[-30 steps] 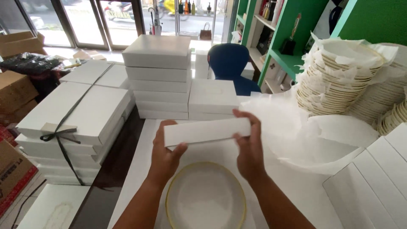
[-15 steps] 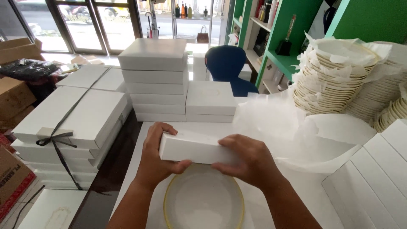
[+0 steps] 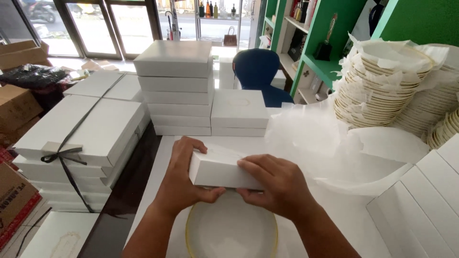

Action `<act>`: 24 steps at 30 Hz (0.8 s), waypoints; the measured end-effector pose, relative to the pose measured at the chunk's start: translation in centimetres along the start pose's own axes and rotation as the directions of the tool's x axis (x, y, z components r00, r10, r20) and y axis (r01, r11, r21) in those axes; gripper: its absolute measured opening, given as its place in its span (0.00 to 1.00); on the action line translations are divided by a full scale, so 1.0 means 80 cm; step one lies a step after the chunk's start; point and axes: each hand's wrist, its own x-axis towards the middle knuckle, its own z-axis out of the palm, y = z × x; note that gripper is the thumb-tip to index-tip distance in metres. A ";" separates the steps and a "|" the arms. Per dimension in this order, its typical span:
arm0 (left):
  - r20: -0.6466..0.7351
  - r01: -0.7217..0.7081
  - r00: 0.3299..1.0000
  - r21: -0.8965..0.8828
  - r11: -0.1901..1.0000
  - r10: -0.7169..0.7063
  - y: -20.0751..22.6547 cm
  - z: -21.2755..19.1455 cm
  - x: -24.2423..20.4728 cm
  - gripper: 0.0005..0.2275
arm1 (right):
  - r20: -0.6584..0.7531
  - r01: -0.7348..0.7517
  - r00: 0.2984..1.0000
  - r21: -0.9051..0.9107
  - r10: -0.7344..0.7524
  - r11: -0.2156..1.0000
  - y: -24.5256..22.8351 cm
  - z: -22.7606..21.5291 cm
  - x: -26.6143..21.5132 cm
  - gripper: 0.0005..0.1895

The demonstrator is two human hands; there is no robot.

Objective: Wrapping ceramic plates in protective paper and placing them into individual white boxes.

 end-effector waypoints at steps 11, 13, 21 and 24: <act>0.006 0.003 1.000 -0.029 1.000 -0.003 0.001 0.000 0.002 0.36 | 0.078 0.054 0.995 0.038 -0.056 0.998 0.001 -0.005 -0.015 0.28; 0.011 0.006 1.000 -0.056 0.998 -0.005 -0.012 0.000 0.000 0.38 | 0.092 0.054 0.994 0.056 -0.059 0.997 -0.001 -0.010 -0.009 0.25; 0.094 0.035 0.995 -0.084 0.996 -0.027 0.003 -0.010 0.002 0.28 | 0.042 0.016 0.999 0.002 -0.016 1.000 -0.005 -0.006 0.006 0.16; -0.074 -0.229 0.973 -0.246 0.942 0.218 0.019 -0.008 0.009 0.18 | 0.034 0.052 0.998 -0.039 -0.051 0.998 -0.004 -0.006 0.006 0.19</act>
